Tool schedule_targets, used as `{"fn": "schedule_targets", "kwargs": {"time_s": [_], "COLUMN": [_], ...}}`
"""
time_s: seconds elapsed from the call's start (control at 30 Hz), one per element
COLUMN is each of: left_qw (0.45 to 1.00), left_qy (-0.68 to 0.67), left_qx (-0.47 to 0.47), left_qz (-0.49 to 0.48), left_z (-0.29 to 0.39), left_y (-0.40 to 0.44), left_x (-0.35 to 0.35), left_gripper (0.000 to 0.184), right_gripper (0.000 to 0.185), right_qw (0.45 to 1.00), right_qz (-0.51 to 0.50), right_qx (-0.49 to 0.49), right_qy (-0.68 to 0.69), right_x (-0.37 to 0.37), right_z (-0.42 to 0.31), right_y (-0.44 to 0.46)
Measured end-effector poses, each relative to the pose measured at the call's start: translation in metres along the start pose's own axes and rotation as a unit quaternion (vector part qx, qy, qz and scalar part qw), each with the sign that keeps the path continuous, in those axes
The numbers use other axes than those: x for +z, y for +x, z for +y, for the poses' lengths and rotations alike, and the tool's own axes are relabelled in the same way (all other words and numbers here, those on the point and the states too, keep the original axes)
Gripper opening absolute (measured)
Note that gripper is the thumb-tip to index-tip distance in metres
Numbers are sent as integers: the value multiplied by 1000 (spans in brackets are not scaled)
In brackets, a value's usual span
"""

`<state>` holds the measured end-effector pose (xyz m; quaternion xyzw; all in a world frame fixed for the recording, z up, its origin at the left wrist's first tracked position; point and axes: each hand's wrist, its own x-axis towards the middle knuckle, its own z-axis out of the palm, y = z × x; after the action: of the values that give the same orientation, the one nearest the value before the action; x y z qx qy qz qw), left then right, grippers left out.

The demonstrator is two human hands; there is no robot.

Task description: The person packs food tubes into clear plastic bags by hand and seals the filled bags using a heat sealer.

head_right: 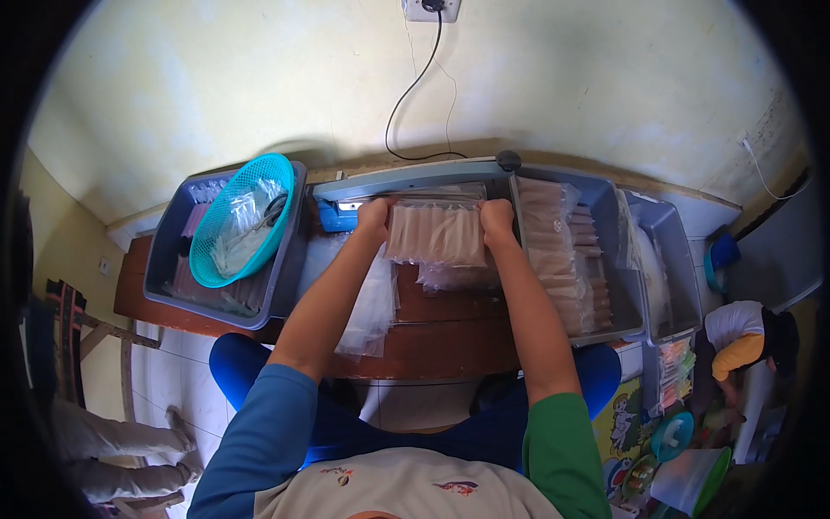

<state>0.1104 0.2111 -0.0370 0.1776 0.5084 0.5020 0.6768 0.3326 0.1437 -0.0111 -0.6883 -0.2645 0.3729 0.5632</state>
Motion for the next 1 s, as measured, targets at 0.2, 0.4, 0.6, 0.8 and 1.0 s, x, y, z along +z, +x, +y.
{"fn": "schedule_targets", "kwargs": {"time_s": [0.2, 0.4, 0.6, 0.8, 1.0], "left_qw": [992, 981, 996, 999, 994], "left_qy": [74, 100, 53, -17, 36], "left_qx": [86, 137, 55, 7, -42], "left_qz": [61, 94, 41, -28, -98], "left_z": [-7, -11, -4, 1, 6], "left_y": [11, 19, 15, -11, -36], "left_x": [-2, -4, -6, -10, -20], "left_gripper": [37, 32, 9, 25, 79], "right_gripper": [23, 26, 25, 23, 22], "right_qw": [968, 929, 922, 919, 916], "right_qz": [28, 60, 74, 71, 61], "right_qx": [-131, -195, -224, -250, -271], "right_qy": [-212, -308, -308, -297, -289], "right_x": [4, 9, 11, 9, 7], "right_z": [6, -9, -3, 3, 8], "right_y": [22, 4, 4, 5, 9]}}
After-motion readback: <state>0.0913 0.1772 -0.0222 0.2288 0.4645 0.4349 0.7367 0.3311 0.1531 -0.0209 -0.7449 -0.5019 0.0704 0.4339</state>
